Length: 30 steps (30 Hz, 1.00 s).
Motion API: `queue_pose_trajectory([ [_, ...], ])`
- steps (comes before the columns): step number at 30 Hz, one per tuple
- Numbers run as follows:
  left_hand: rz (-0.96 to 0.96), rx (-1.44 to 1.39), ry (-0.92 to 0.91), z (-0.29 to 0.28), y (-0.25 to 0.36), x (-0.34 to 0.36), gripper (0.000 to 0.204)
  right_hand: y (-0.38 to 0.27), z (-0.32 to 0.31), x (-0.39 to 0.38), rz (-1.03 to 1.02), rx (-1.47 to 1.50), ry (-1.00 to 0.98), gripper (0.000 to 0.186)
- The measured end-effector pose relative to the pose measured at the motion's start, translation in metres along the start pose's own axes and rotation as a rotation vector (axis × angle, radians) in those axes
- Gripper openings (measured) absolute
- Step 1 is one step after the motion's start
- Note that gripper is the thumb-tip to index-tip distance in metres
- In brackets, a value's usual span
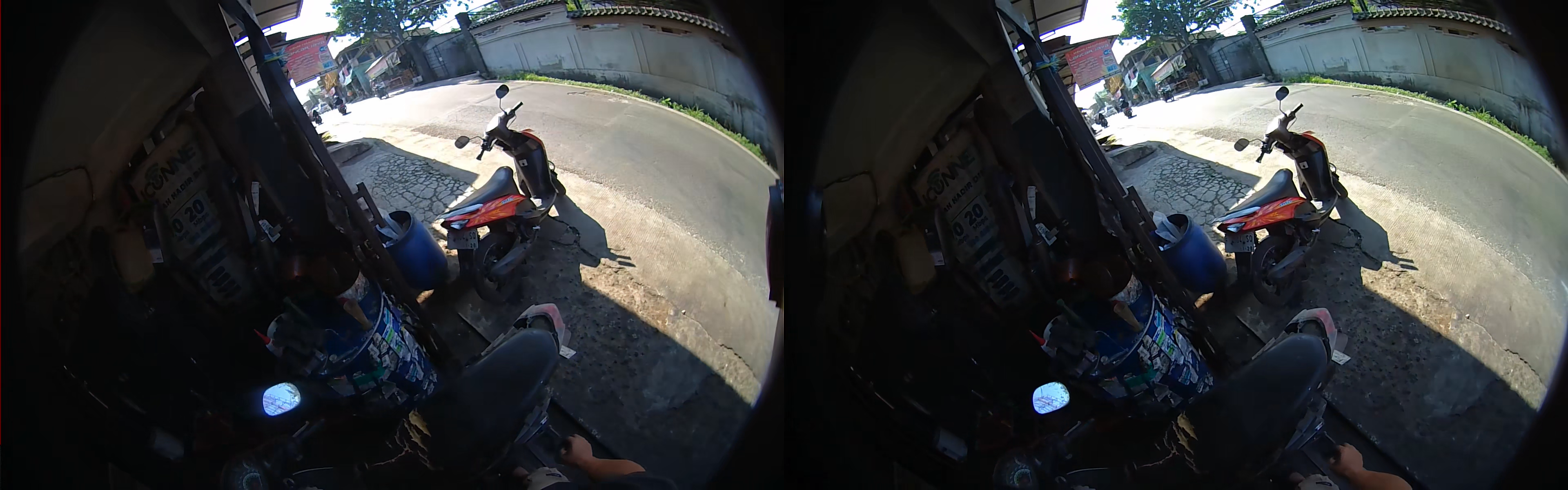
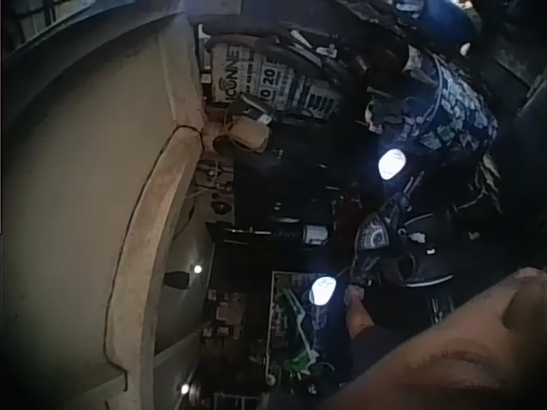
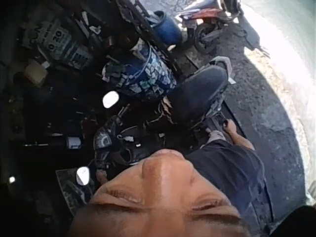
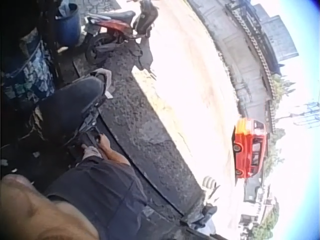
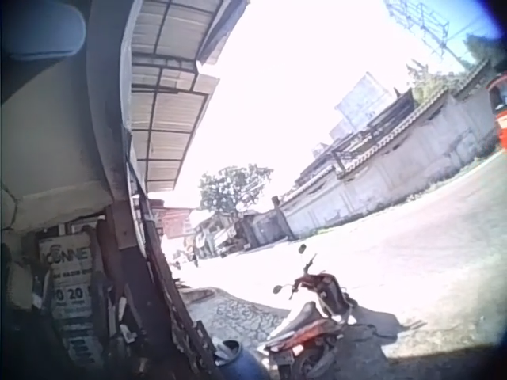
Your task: Inspecting and repairing engine components and electrical wiring on a motorcycle.
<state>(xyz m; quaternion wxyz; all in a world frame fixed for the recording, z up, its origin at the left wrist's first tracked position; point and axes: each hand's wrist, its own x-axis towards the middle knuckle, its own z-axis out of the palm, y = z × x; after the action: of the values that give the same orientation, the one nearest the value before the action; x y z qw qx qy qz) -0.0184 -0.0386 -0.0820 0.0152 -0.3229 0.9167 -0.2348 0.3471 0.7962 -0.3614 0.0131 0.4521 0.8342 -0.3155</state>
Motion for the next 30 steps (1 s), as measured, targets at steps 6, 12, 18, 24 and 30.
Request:
queue_pose_trajectory([
  [6,-0.126,0.001,-0.031,-0.003,-0.009,-0.014,0.092,0.038,-0.006,0.000,0.313,0.025,-0.038,0.033],
  [12,0.153,-0.072,0.479,0.024,-0.025,-0.032,0.099,0.011,0.012,0.019,0.417,0.180,-0.090,0.035],
  [18,0.062,-0.124,0.363,0.027,-0.030,-0.006,0.106,-0.020,0.022,0.029,0.325,0.305,-0.099,0.036],
  [24,0.202,-0.403,-0.165,-0.014,-0.020,-0.041,0.109,-0.001,0.025,0.016,0.355,0.253,-0.141,0.040],
  [30,0.091,-0.115,0.185,-0.031,-0.011,-0.095,0.104,0.032,0.004,-0.005,0.371,0.225,-0.215,0.044],
])
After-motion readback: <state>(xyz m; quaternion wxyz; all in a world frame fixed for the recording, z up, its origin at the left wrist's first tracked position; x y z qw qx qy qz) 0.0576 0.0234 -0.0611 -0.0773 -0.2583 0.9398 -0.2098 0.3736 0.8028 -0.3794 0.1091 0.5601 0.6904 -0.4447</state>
